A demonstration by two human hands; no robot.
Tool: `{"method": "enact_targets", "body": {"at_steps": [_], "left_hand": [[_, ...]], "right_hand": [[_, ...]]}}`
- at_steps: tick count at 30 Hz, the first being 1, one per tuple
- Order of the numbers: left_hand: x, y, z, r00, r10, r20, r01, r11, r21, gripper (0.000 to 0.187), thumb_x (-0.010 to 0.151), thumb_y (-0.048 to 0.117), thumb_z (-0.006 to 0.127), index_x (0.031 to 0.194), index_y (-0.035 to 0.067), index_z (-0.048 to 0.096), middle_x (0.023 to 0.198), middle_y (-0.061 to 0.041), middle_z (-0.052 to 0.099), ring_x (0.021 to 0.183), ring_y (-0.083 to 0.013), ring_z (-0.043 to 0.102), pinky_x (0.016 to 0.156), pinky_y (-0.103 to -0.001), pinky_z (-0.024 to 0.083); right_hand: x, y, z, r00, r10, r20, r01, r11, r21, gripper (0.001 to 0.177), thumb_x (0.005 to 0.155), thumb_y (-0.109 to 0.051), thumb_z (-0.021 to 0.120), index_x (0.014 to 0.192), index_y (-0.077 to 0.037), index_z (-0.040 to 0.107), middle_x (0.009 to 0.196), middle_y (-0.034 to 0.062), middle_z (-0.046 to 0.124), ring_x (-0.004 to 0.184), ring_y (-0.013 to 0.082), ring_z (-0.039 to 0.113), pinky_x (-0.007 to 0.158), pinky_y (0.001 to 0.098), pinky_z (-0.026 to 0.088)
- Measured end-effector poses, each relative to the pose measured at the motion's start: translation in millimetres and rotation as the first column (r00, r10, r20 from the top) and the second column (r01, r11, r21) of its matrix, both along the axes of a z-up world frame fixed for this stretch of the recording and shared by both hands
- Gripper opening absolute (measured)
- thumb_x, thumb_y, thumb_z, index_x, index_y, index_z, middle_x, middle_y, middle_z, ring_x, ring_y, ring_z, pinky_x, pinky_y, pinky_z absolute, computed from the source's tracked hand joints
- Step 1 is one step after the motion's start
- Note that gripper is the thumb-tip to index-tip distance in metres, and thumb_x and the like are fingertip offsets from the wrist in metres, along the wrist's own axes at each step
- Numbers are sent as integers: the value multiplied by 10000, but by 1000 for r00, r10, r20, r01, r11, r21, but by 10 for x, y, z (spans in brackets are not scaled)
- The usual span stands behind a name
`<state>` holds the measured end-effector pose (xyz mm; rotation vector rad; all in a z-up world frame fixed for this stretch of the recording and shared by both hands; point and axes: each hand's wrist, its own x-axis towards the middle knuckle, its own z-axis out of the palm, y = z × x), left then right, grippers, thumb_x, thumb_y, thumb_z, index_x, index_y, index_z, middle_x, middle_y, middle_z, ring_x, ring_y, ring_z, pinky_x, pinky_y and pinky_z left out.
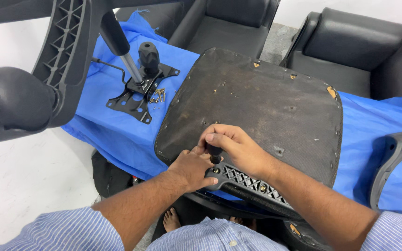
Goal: The person uses a screwdriver to remove screws from a plastic frame attached to a black seat cushion. They detach the frame and set it aside, then flip the seat cushion over to access the underside and continue removing screws from another plastic component.
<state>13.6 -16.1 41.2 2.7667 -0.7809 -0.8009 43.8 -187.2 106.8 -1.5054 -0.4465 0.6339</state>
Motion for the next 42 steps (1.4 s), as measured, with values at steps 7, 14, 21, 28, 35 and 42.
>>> {"method": "enact_targets", "body": {"at_steps": [7,14,21,28,35,42], "left_hand": [[23,28,-4,999,-16,-45,17,1000,18,598,932,541,582,1422,200,546,1598,31,356,1518,-249,212,1207,-532,254],[5,35,-86,1000,-14,-25,16,998,58,635,947,564,583,1449,178,534,1582,-21,388,1553,-271,192,1222,-524,255],[11,47,-245,1000,11,16,-11,1000,-29,626,924,564,606,1392,149,587,1591,-59,383,1539,-285,183,1208,-539,237],[-3,49,-289,1000,28,-7,-28,999,-23,663,922,537,611,1466,171,515,1633,-24,340,1560,-256,188,1223,-528,239],[-40,43,-285,1000,22,3,-22,999,-33,775,933,517,601,1598,271,288,1703,4,162,1554,-290,137,1224,-544,197],[-49,23,-255,999,41,-18,-42,998,-35,769,942,498,600,1599,283,265,1713,0,132,1569,-288,107,1234,-550,170]], "right_hand": [[11,-4,-99,998,-66,2,66,995,71,347,1072,-361,454,954,-75,611,863,34,644,846,139,619,811,321,526],[0,98,68,996,-57,70,61,996,-62,299,1026,-325,560,1004,-45,660,862,37,686,803,125,633,737,325,546],[194,165,522,940,220,260,-5,772,-635,348,862,-317,580,995,-82,800,820,79,805,773,182,781,738,331,612],[203,179,720,833,430,350,60,558,-828,373,810,-409,702,1017,-109,783,852,118,777,801,285,755,745,410,592],[507,-336,715,921,332,205,83,349,-934,451,848,-491,755,1097,-119,811,834,161,790,775,252,762,781,384,599],[669,-1243,263,944,-282,-172,217,921,-322,427,872,-176,652,1275,-37,671,1011,11,759,912,82,707,825,242,579]]}}
